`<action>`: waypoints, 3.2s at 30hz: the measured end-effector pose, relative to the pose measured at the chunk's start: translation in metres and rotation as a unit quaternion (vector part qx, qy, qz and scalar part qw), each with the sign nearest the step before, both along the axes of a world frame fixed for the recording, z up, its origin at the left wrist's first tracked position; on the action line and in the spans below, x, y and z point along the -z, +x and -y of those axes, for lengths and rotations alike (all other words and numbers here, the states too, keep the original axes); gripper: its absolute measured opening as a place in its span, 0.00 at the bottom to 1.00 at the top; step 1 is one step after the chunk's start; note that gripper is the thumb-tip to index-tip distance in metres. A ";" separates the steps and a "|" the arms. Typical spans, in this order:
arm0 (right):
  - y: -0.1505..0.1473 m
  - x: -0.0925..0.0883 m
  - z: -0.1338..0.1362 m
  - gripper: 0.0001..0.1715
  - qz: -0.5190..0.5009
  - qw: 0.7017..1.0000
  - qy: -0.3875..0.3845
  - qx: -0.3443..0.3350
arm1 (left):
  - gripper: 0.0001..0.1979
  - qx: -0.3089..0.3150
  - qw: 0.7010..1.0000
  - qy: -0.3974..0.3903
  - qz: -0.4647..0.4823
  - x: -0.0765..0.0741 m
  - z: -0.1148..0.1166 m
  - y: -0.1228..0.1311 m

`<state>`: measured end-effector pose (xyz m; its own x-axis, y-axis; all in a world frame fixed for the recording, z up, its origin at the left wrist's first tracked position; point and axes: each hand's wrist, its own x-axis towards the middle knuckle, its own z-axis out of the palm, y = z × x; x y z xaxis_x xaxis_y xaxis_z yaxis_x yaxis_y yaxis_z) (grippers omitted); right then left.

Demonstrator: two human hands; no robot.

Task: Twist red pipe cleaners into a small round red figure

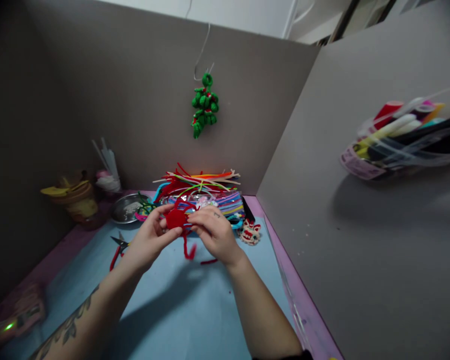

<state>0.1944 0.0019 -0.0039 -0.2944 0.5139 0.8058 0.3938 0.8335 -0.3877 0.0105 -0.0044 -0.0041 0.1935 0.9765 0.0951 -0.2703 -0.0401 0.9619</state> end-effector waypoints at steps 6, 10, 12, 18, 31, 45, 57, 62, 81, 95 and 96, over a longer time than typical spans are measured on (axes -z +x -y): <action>-0.002 0.005 0.002 0.15 -0.031 0.997 0.022 0.067 | 0.32 -0.044 0.999 -0.005 0.017 0.001 -0.002 0.000; -0.005 0.008 0.004 0.24 0.019 0.998 0.060 0.026 | 0.34 -0.085 0.990 -0.042 0.103 -0.001 -0.005 -0.001; -0.012 0.011 0.005 0.25 0.099 0.994 0.039 -0.017 | 0.33 -0.094 0.984 -0.066 0.137 -0.002 -0.006 -0.001; -0.035 0.018 0.010 0.13 0.076 0.994 0.049 -0.063 | 0.33 -0.097 0.976 -0.093 0.173 -0.002 -0.007 0.001; 0.007 -0.024 0.020 0.15 0.095 0.917 -0.210 -0.324 | 0.33 -0.097 0.986 -0.045 0.127 0.004 -0.007 -0.001; -0.027 0.006 0.015 0.13 -0.088 0.983 -0.006 0.161 | 0.31 -0.098 0.992 0.013 0.073 0.005 0.002 0.010; -0.024 0.009 0.008 0.13 -0.101 0.987 -0.032 0.118 | 0.30 -0.042 0.999 0.005 0.019 0.002 0.004 0.008; -0.022 0.010 0.007 0.11 -0.110 0.987 -0.055 0.102 | 0.31 -0.038 0.999 -0.002 -0.016 0.002 0.004 0.006; -0.035 0.010 0.012 0.02 -0.219 0.945 -0.214 0.112 | 0.31 -0.061 0.996 0.031 0.050 0.003 0.002 0.008; -0.045 0.017 0.015 0.06 -0.287 0.922 -0.236 0.109 | 0.31 -0.059 0.997 0.038 0.015 0.009 0.007 0.015; -0.044 0.016 0.016 0.05 -0.283 0.926 -0.221 0.117 | 0.32 -0.052 0.998 0.031 0.021 0.007 0.008 0.015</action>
